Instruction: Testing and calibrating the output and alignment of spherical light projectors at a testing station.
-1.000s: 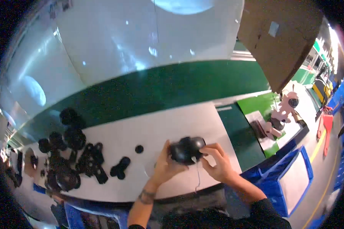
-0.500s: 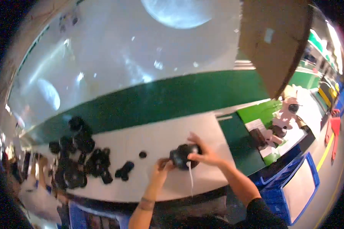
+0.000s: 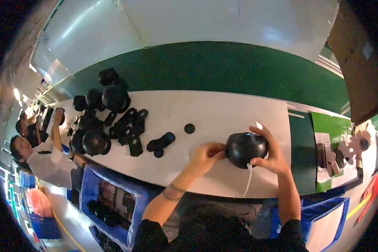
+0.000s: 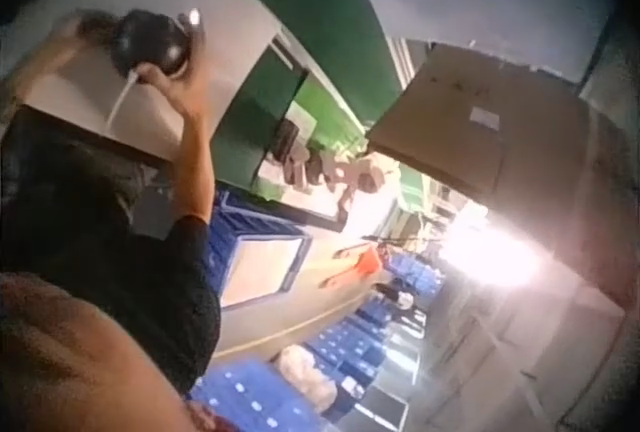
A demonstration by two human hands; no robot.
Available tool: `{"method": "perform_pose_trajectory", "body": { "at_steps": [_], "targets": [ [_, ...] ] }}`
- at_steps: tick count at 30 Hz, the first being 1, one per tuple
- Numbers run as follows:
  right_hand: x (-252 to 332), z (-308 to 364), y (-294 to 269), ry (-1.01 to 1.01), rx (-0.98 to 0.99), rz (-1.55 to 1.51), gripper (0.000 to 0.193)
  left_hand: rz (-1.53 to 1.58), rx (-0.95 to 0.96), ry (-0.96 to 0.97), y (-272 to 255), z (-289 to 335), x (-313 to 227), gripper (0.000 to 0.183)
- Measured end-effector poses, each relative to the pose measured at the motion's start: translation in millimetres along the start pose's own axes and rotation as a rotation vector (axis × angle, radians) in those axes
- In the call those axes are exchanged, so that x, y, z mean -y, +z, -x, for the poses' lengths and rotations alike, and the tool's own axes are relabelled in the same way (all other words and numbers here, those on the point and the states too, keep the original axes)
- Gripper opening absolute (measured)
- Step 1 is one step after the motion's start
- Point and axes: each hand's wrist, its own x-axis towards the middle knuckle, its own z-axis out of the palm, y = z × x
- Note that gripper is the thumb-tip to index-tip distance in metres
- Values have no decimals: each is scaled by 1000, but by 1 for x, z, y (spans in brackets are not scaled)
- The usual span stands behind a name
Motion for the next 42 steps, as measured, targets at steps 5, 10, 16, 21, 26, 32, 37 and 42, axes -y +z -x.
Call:
{"method": "perform_pose_trajectory", "body": {
  "at_steps": [5, 10, 16, 21, 26, 32, 37, 42],
  "targets": [
    [3, 7, -9, 70, -25, -16, 107, 4, -57, -64, -32, 27, -18, 25],
    [2, 9, -10, 122, 4, -29, 111, -127, -352, 154, -65, 29, 5, 21],
    [-3, 6, -3, 75, -34, -41, 107, -733, -406, 465, -65, -42, -3, 24],
    [-7, 10, -2, 60, -47, -68, 107, -1001, -379, 430, -60, -49, 4, 35],
    [-10, 12, -9, 53, -31, -42, 107, -1025, -326, 532, -54, 5, -7, 49],
    [-2, 4, -5, 140, 2, 9, 109, -1012, -219, 428, -49, 46, 15, 58],
    [-4, 13, -10, 102, -68, 32, 112, -681, -260, 345, -45, 40, 21, 56],
    [1, 5, -3, 130, 9, 20, 116, -841, -287, 364, -52, 59, 27, 52]
  ]
}}
